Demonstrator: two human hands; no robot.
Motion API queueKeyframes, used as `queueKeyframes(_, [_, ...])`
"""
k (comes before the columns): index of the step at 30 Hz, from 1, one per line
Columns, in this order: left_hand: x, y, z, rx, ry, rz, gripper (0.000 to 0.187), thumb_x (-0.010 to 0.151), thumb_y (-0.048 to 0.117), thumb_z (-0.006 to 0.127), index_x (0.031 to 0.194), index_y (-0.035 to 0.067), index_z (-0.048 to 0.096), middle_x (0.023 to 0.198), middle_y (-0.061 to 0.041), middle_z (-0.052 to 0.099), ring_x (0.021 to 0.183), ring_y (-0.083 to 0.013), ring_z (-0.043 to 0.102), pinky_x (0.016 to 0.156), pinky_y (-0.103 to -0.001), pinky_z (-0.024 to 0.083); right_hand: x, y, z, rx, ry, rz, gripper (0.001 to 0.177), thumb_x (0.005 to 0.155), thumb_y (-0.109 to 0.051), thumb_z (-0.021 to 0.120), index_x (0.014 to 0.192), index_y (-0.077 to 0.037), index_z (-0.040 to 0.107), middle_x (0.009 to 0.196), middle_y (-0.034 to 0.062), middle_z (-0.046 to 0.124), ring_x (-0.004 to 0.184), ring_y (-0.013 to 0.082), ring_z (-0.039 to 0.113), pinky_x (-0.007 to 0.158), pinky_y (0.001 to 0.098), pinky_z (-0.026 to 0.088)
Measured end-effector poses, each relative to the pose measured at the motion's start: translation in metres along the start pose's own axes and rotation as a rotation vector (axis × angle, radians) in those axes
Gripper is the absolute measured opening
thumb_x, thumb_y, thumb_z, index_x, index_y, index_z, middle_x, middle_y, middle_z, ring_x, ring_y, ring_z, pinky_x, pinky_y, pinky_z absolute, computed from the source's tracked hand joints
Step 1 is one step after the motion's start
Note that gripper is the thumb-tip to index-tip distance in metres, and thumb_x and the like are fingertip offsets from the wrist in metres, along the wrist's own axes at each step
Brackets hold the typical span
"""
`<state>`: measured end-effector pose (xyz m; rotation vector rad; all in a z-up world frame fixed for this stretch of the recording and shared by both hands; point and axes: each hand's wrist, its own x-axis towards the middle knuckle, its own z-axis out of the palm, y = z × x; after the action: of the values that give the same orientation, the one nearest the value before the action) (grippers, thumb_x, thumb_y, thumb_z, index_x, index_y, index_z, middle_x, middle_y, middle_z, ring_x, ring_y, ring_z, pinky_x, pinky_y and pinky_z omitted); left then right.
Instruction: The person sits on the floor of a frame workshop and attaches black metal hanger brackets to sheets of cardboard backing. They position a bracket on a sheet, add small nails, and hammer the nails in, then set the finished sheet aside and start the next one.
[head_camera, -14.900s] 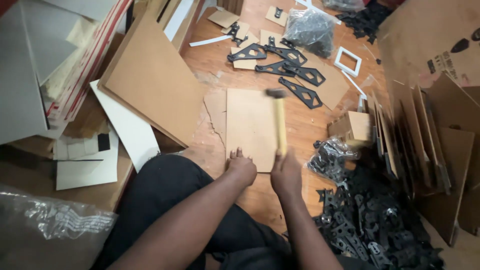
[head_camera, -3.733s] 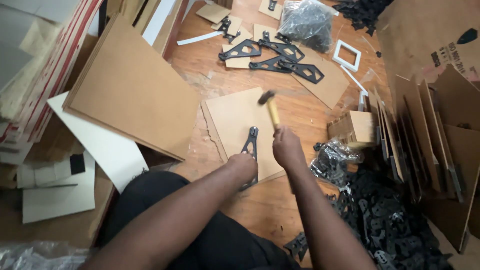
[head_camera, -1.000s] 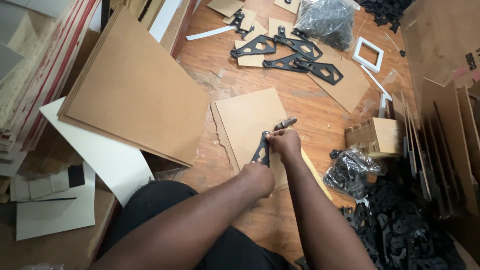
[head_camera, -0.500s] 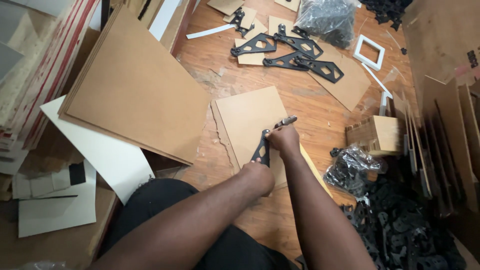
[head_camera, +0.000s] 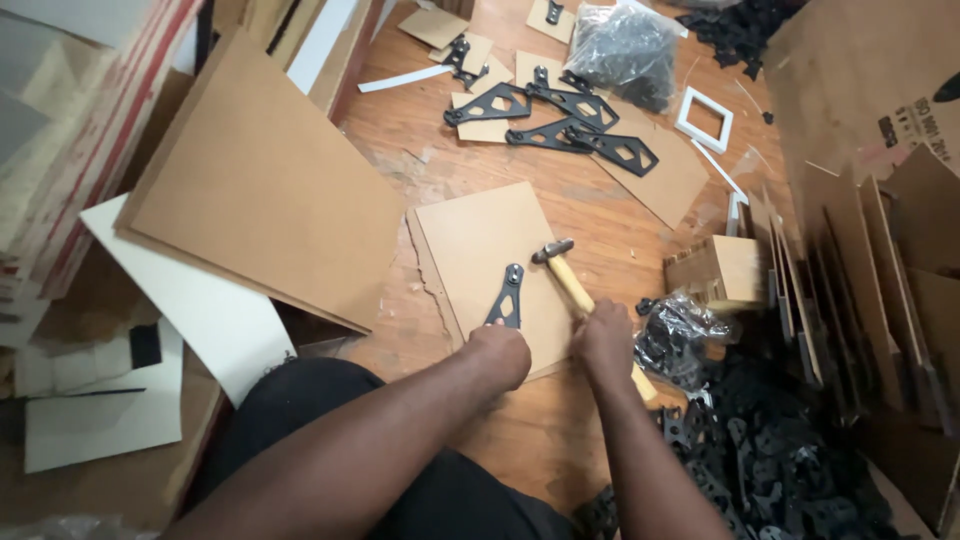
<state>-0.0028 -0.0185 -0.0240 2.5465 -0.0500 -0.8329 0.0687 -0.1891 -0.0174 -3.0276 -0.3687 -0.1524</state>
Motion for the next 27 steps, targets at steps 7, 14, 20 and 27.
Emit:
queueKeyframes(7, [0.003, 0.009, 0.004, 0.045, 0.016, -0.059, 0.035, 0.101, 0.017, 0.057, 0.129, -0.001, 0.067, 0.141, -0.024, 0.061, 0.126, -0.0368, 0.063, 0.097, -0.049, 0.053, -0.028, -0.038, -0.058, 0.526, 0.036, 0.076, 0.038, 0.108, -0.031, 0.041, 0.101, -0.002, 0.064, 0.087, 0.0221, 0.069, 0.084, 0.0413, 0.067, 0.077, 0.0525, 0.052])
queueKeyframes(14, [-0.022, 0.011, -0.011, 0.113, -0.005, 0.058, 0.028, 0.094, 0.012, 0.066, 0.119, 0.005, 0.075, 0.132, -0.018, 0.068, 0.123, -0.0331, 0.065, 0.095, -0.046, 0.055, -0.049, -0.021, 0.002, 0.503, -0.039, -0.008, 0.037, 0.107, -0.028, 0.039, 0.098, -0.002, 0.064, 0.086, 0.0238, 0.066, 0.083, 0.0428, 0.064, 0.073, 0.0514, 0.049])
queueKeyframes(20, [-0.02, 0.01, -0.018, 0.097, -0.028, 0.0, 0.028, 0.089, 0.011, 0.072, 0.116, 0.005, 0.076, 0.127, -0.018, 0.07, 0.117, -0.0317, 0.069, 0.092, -0.042, 0.058, -0.051, -0.063, -0.082, 0.509, 0.152, 0.001, 0.033, 0.105, -0.023, 0.038, 0.098, -0.002, 0.062, 0.084, 0.0249, 0.065, 0.079, 0.0437, 0.064, 0.073, 0.0527, 0.049])
queueKeyframes(27, [-0.001, -0.001, 0.001, 0.058, 0.025, 0.068, 0.025, 0.091, 0.011, 0.069, 0.114, 0.007, 0.079, 0.123, -0.017, 0.074, 0.115, -0.0316, 0.071, 0.092, -0.043, 0.058, -0.05, -0.052, -0.035, 0.281, -0.164, 0.048, 0.028, 0.103, -0.025, 0.045, 0.102, -0.002, 0.061, 0.088, 0.0295, 0.067, 0.085, 0.0495, 0.064, 0.076, 0.059, 0.048])
